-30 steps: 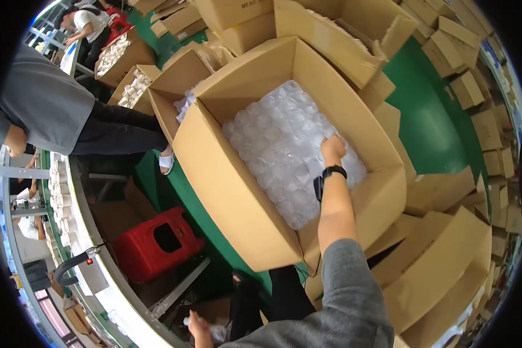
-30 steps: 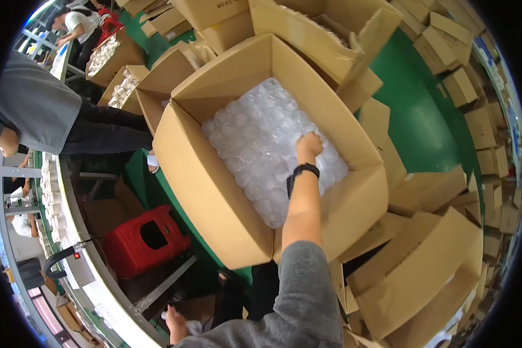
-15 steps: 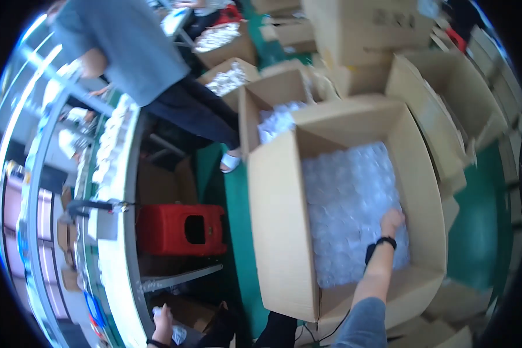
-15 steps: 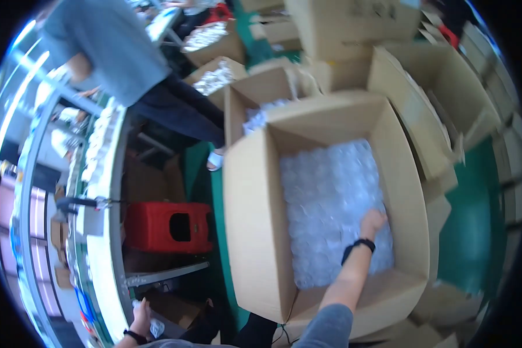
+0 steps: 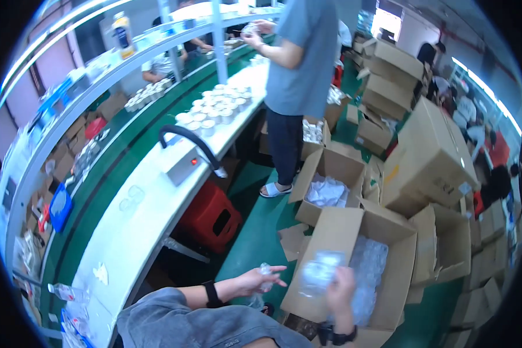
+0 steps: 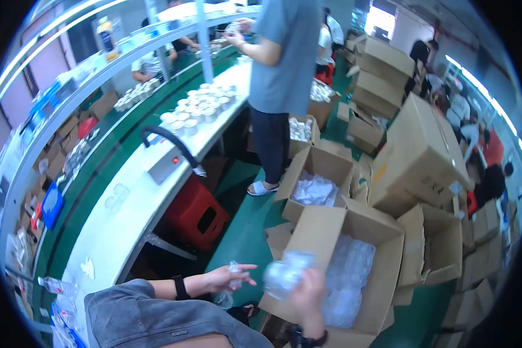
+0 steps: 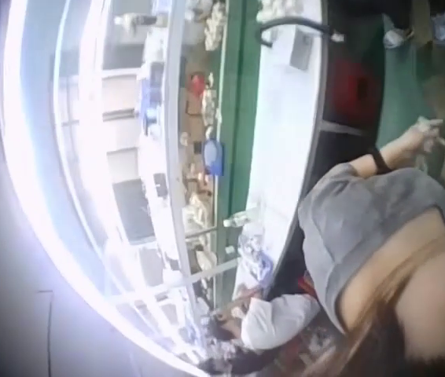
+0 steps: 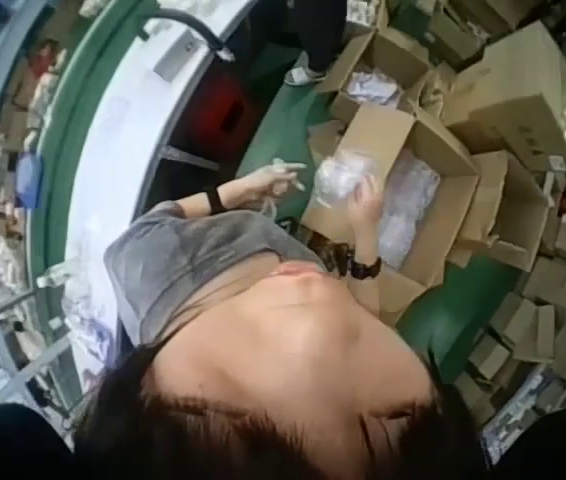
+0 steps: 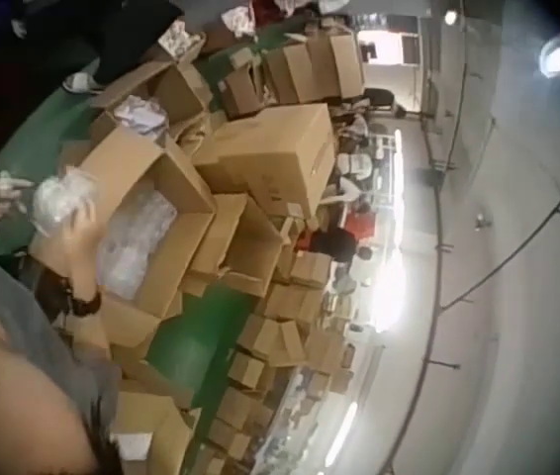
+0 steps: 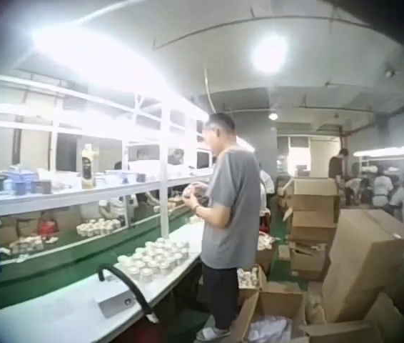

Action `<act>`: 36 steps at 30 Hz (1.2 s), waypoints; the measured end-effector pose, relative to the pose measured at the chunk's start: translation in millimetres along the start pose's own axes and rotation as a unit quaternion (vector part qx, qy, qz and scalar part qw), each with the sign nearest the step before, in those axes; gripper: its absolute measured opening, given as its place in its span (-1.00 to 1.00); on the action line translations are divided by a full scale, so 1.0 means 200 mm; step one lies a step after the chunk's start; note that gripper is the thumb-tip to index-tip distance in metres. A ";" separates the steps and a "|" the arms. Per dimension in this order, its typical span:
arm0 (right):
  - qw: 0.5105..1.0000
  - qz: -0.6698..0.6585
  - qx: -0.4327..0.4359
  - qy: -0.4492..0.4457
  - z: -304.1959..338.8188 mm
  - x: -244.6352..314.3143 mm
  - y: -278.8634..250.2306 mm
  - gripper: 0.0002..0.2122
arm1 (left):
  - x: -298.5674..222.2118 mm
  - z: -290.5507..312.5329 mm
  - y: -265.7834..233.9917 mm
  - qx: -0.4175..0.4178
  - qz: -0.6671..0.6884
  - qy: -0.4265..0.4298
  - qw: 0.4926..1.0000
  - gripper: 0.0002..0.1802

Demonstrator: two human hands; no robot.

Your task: The person inserts a small fan into a clear plastic cup, secures it with a rubber band, and places the assembly into a cardboard box. Then, the person places clear plastic cups into plastic bags and packs them into a box before returning to the fan assembly.

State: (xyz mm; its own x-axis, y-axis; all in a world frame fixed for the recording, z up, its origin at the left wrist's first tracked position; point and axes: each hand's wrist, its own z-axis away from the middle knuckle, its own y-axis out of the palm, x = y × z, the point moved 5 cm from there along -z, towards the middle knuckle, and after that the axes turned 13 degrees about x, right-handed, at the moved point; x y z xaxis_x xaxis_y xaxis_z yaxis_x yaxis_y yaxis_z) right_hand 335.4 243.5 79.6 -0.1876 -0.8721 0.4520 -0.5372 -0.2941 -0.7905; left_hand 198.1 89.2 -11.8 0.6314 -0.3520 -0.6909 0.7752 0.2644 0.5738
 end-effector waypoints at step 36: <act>0.564 -0.556 0.583 0.178 -1.12 1.65 2.27 -0.89 | -0.41 2.09 -1.75 -0.762 -0.433 -0.112 0.469 -0.63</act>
State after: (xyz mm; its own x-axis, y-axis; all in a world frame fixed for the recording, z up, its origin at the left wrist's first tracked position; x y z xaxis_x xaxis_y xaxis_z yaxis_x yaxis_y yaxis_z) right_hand -155.6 -91.0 -37.7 -0.5323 0.1791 0.8274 0.3835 -0.8203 0.4243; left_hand -132.0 -348.9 27.4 0.1814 -0.9598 -0.2142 -0.0388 0.2106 -0.9768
